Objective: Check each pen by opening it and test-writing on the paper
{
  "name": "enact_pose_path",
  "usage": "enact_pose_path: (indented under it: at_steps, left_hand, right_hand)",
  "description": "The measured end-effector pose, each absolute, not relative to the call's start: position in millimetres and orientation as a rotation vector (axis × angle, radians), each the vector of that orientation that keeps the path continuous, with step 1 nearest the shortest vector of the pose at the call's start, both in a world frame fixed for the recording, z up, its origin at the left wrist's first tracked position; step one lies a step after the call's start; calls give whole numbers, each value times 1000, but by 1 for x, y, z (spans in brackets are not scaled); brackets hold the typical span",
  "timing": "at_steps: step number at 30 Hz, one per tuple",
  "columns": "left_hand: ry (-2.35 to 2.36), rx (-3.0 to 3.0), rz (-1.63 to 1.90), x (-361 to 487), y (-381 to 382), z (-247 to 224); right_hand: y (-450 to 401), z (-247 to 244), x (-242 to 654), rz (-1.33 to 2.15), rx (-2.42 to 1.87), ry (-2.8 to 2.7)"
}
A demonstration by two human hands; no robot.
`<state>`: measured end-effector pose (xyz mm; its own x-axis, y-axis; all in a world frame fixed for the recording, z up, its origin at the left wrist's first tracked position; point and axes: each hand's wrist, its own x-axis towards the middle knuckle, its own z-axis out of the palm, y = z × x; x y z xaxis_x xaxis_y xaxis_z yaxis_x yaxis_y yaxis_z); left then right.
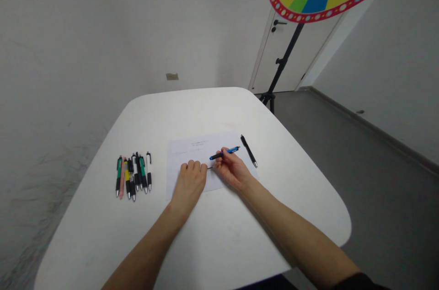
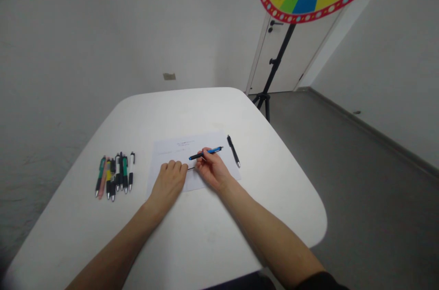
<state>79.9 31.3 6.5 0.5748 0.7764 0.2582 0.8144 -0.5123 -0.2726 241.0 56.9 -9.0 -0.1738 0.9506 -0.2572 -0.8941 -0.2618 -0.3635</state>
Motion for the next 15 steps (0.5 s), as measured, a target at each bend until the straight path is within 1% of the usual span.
enact_pose_path:
  at_steps: [6, 12, 15]
  left_hand:
    - [-1329, -2443, -271, 69, 32, 11]
    - [-1341, -2435, -647, 51, 37, 11]
    - [-1304, -2443, -735, 50, 38, 8]
  right_hand:
    - [60, -6, 248, 1748, -516, -162]
    - [61, -7, 250, 1721, -543, -140]
    - [61, -9, 249, 1720, -546, -157]
